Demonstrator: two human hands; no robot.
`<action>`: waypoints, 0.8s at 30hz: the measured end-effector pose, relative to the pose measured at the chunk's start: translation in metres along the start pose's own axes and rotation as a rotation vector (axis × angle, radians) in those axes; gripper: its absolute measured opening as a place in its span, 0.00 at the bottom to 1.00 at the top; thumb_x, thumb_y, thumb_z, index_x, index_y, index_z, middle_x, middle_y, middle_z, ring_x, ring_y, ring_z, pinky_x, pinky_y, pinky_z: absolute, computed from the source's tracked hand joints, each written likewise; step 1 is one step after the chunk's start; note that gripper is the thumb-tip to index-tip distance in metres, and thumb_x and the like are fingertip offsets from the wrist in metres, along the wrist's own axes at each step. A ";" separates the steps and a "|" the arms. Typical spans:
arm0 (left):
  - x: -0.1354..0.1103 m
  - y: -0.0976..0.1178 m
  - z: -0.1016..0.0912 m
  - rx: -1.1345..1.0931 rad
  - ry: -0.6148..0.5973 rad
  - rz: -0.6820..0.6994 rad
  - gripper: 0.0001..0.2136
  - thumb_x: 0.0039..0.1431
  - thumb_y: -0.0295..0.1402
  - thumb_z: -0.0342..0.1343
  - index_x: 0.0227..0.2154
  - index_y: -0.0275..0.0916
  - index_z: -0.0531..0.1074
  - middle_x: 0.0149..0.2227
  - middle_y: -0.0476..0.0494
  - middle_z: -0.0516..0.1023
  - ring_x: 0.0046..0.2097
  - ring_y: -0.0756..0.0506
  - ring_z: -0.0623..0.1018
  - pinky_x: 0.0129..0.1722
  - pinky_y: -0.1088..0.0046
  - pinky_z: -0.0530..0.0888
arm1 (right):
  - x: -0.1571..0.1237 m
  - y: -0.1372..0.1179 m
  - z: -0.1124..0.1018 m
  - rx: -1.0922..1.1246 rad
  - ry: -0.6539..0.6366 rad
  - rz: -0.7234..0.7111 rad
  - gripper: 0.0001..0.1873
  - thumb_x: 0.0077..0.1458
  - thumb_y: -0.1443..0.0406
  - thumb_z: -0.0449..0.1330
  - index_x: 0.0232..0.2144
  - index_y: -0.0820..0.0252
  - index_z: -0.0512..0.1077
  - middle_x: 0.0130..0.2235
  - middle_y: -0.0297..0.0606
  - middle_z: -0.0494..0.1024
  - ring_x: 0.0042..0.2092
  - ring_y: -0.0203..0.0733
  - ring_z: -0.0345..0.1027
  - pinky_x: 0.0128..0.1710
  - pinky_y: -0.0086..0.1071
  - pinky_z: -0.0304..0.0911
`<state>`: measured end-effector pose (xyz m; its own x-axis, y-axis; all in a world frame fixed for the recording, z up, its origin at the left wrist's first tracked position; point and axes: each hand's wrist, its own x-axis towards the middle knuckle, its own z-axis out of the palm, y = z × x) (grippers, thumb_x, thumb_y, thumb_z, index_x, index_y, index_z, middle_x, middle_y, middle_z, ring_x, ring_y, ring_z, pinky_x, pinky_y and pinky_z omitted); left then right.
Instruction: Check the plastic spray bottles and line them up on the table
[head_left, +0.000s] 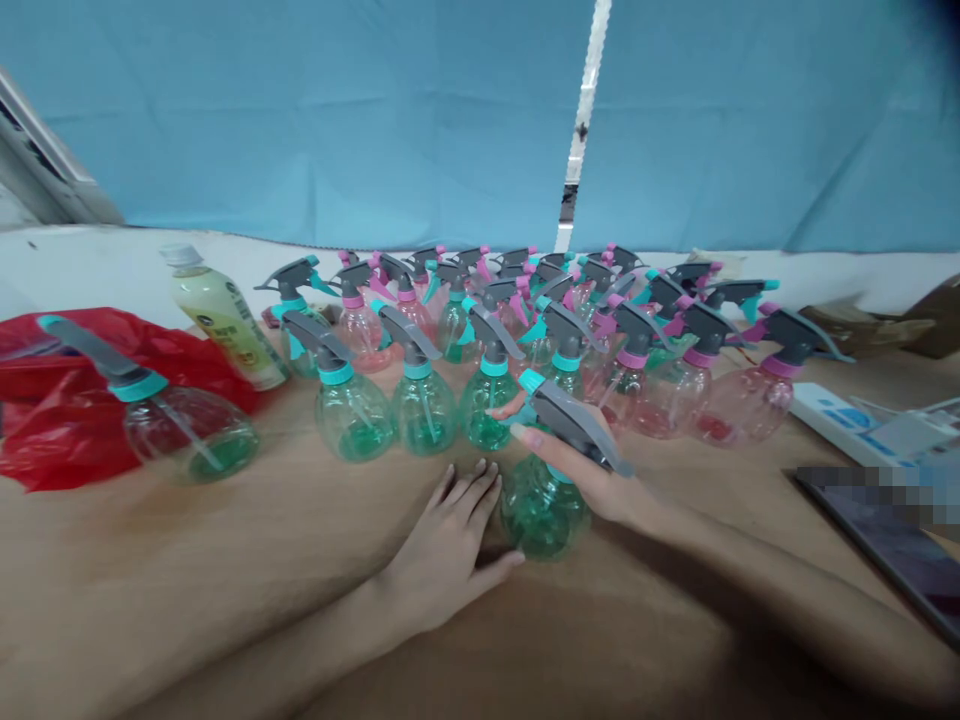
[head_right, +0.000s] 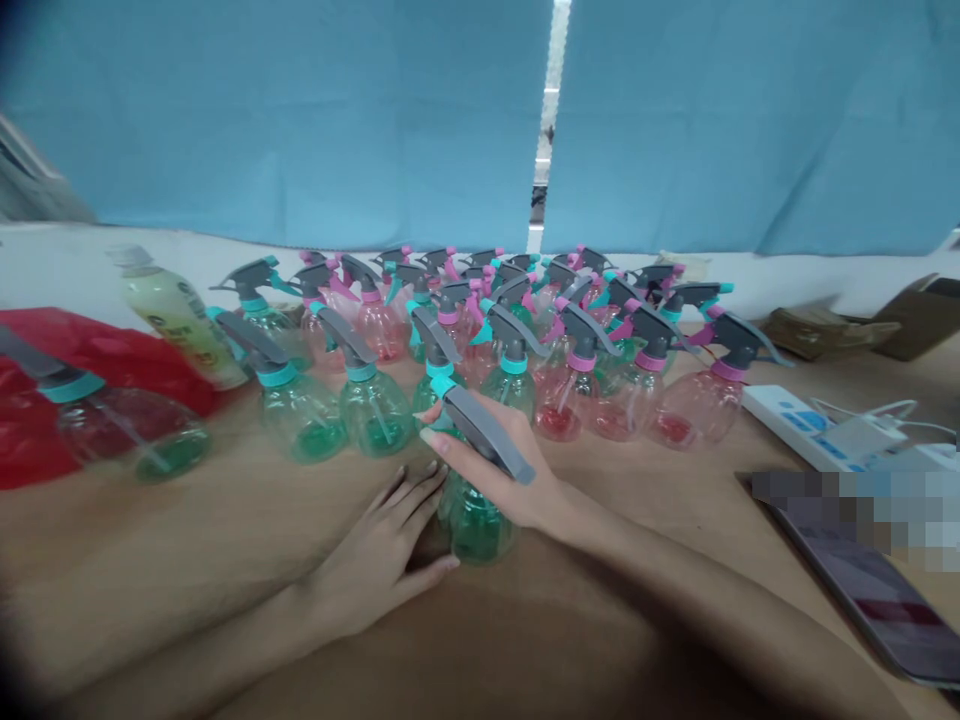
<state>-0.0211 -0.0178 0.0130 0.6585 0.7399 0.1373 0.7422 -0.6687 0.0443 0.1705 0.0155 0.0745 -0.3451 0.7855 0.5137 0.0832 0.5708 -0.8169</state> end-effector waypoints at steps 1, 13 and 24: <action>0.000 0.000 0.000 -0.005 0.005 -0.001 0.33 0.64 0.51 0.47 0.59 0.25 0.60 0.62 0.28 0.60 0.64 0.35 0.59 0.61 0.50 0.55 | 0.000 0.000 0.000 0.008 0.000 -0.004 0.08 0.58 0.60 0.58 0.39 0.55 0.71 0.36 0.34 0.73 0.33 0.37 0.64 0.42 0.35 0.62; -0.002 0.002 0.001 -0.046 0.030 -0.023 0.31 0.62 0.49 0.52 0.58 0.27 0.60 0.61 0.28 0.62 0.64 0.36 0.59 0.62 0.52 0.54 | -0.001 -0.006 0.001 -0.045 0.029 0.054 0.12 0.57 0.57 0.58 0.40 0.55 0.73 0.32 0.34 0.73 0.45 0.44 0.67 0.42 0.36 0.61; -0.001 0.002 0.000 -0.056 0.044 -0.019 0.30 0.62 0.48 0.51 0.57 0.27 0.60 0.61 0.28 0.63 0.63 0.35 0.60 0.62 0.50 0.54 | -0.001 -0.006 0.002 -0.045 0.026 0.066 0.12 0.57 0.55 0.58 0.40 0.52 0.72 0.32 0.33 0.73 0.41 0.42 0.68 0.37 0.35 0.62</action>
<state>-0.0204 -0.0203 0.0132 0.6374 0.7494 0.1790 0.7455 -0.6586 0.1026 0.1683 0.0108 0.0785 -0.3136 0.8273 0.4661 0.1470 0.5272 -0.8369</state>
